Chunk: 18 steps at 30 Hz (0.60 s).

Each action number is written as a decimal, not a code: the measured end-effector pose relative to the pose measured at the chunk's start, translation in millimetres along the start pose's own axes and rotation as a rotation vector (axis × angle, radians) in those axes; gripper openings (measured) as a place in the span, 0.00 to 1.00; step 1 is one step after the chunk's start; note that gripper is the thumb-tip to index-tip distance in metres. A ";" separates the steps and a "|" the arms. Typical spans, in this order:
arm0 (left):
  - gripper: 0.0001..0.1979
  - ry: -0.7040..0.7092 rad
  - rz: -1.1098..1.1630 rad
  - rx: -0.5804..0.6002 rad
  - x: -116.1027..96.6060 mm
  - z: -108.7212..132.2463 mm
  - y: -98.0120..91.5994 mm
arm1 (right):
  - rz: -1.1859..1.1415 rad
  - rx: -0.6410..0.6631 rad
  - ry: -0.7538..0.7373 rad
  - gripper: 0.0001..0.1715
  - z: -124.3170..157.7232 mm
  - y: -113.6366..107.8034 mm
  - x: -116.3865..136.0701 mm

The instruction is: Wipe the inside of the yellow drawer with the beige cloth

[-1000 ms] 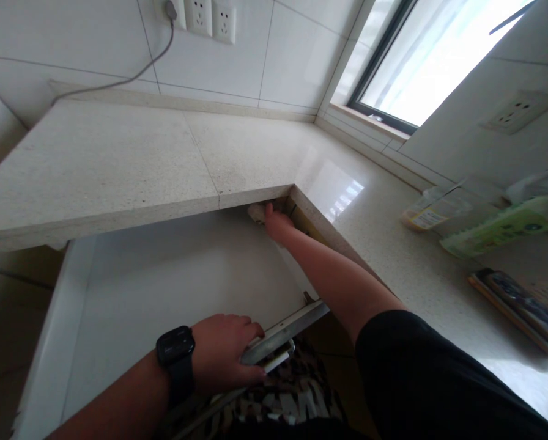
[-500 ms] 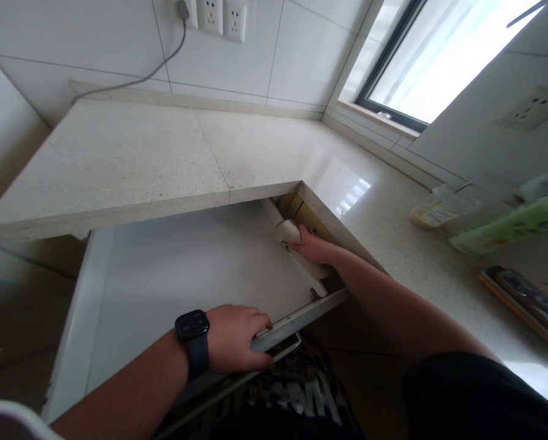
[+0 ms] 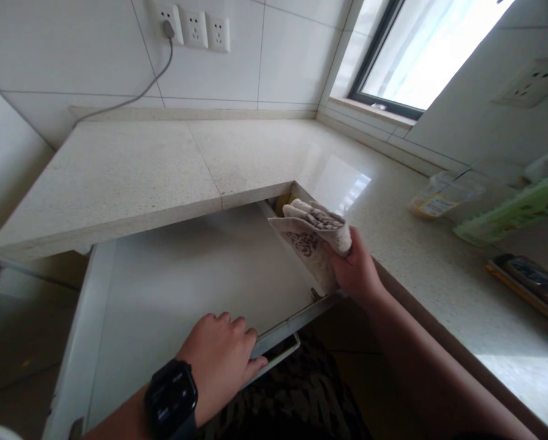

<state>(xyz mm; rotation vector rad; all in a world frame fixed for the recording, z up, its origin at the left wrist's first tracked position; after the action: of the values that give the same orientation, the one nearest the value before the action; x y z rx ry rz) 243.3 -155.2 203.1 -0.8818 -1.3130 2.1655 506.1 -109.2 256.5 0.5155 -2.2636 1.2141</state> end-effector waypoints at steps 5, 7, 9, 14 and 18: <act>0.16 -0.093 -0.012 -0.090 0.9 9.4 8.6 | -0.027 -0.248 -0.009 0.31 1.8 -52.1 14.0; 0.16 -0.110 -0.008 -0.132 0.8 10.6 12.5 | 0.037 -0.293 -0.015 0.31 3.6 -70.8 21.5; 0.16 -0.122 -0.014 -0.157 -0.1 10.2 14.6 | 0.127 -0.314 -0.009 0.29 7.4 -84.7 25.2; 0.15 -0.136 -0.033 -0.205 3.1 3.0 4.1 | 0.258 -0.211 0.022 0.26 19.9 -88.6 9.9; 0.18 -0.162 -0.020 -0.267 18.0 -2.3 -10.2 | 0.313 -0.174 -0.001 0.28 27.0 -80.4 -2.2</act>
<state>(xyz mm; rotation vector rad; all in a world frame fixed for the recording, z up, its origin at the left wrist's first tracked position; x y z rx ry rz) 233.0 -137.3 206.3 -0.7991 -1.7134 2.1144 544.9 -174.2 294.9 0.0975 -2.4876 1.1415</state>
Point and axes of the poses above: each hand's wrist, its own z-axis away from the middle knuckle, its own y-axis out of the palm, x = y × z, the point moved 7 cm from there along -z, towards the middle knuckle, and after that the axes turned 6 degrees about z, right-handed, at the moved point
